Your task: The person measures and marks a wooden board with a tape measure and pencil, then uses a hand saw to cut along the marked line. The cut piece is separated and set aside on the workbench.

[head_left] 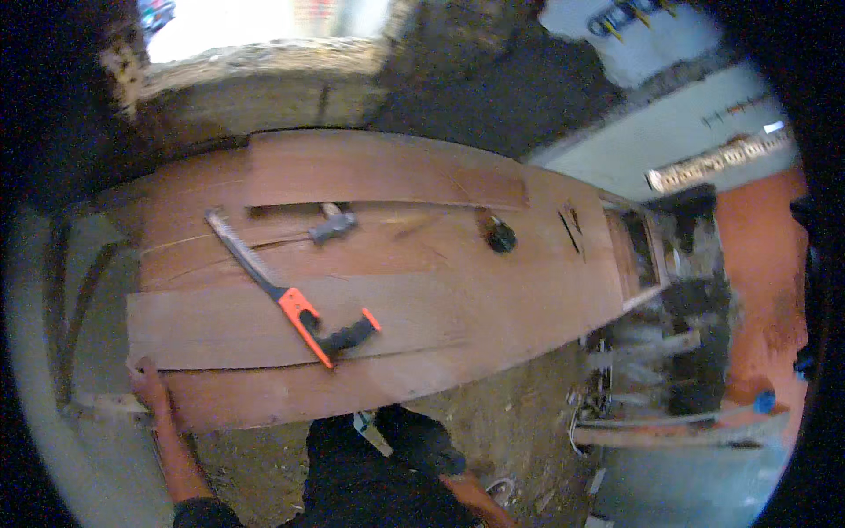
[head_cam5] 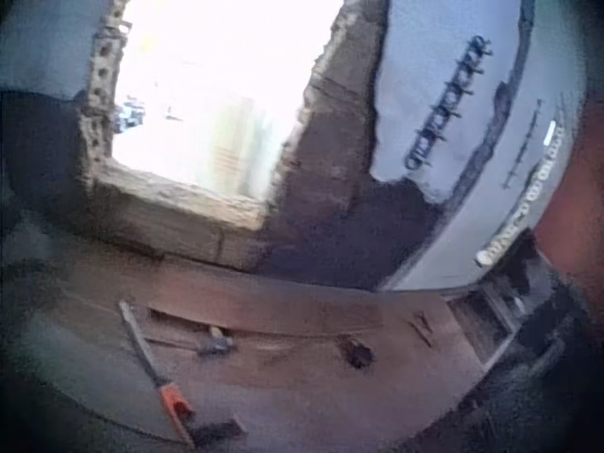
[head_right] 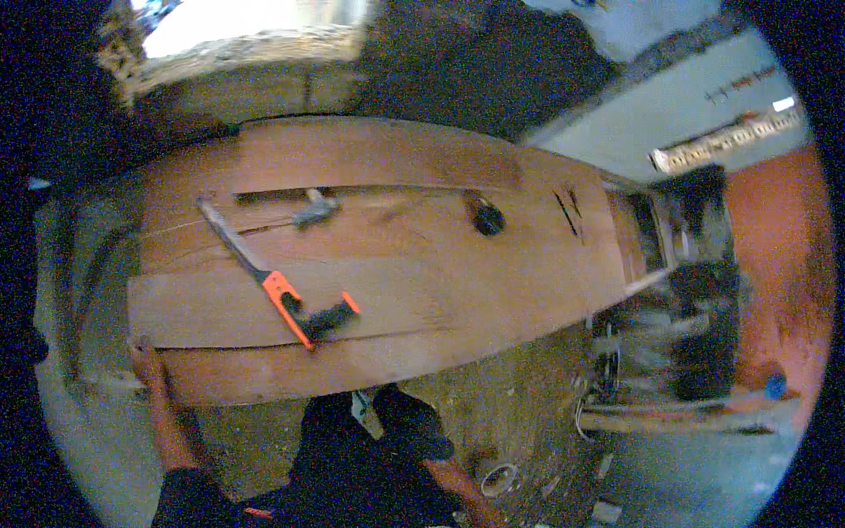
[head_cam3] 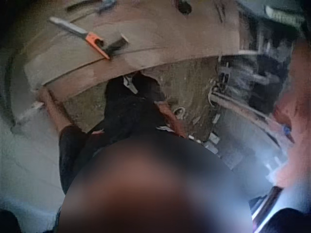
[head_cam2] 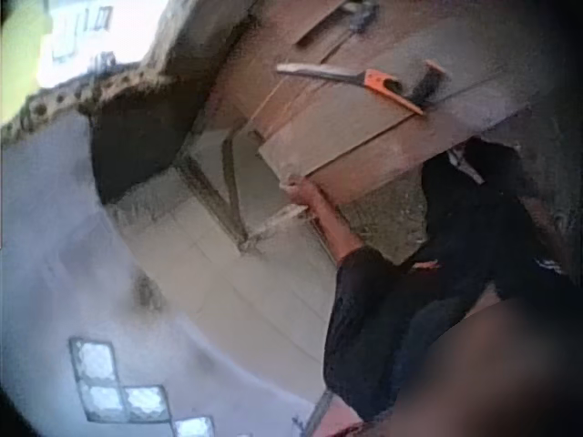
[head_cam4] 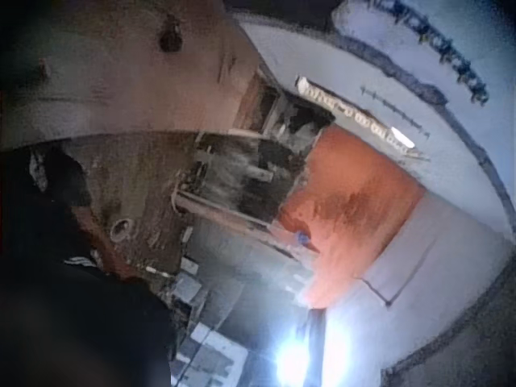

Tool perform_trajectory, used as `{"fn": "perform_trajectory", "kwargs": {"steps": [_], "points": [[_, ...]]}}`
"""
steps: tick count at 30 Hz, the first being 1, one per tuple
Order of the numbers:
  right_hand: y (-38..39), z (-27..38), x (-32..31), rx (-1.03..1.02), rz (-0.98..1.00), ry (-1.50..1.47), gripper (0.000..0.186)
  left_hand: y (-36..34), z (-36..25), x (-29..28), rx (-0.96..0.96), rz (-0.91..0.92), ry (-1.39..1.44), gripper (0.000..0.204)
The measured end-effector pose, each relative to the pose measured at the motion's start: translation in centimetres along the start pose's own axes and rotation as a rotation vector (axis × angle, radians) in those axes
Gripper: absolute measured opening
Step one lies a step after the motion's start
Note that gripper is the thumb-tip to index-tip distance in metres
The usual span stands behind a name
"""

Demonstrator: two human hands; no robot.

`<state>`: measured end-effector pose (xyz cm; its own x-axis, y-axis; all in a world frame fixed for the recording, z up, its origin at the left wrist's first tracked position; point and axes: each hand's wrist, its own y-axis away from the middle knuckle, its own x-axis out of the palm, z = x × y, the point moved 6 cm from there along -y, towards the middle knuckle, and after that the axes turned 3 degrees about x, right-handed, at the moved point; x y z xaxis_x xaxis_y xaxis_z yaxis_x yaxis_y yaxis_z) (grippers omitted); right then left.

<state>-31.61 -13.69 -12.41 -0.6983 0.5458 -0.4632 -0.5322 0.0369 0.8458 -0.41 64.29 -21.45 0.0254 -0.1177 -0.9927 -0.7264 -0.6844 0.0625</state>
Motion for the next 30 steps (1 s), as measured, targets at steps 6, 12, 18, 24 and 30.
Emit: {"fn": "perform_trajectory", "kwargs": {"steps": [6, 12, 18, 24, 30], "points": [[5.6, 5.3, -7.8, 0.425, 0.104, 0.174, 0.054, 4.7, -4.7, -4.4, -0.049, -0.274, 0.366, 0.065], [6.7, 25.5, -21.6, -0.126, -0.224, 0.658, 0.04, 5.8, -7.5, -6.4, -0.077, -0.26, 0.454, 0.069], [-4.1, 39.0, -30.9, -0.28, -0.604, 0.61, 0.036, 7.0, -7.9, -8.0, -0.084, -0.262, 0.445, 0.07], [-16.0, 49.0, -29.5, -0.652, -0.501, 0.671, 0.046, 8.6, -9.8, -10.9, -0.143, -0.055, 0.215, 0.068], [-17.6, 53.8, -23.9, -1.022, -0.497, 0.897, 0.055, 7.7, -10.5, -11.0, -0.137, -0.121, 0.317, 0.077]]}}
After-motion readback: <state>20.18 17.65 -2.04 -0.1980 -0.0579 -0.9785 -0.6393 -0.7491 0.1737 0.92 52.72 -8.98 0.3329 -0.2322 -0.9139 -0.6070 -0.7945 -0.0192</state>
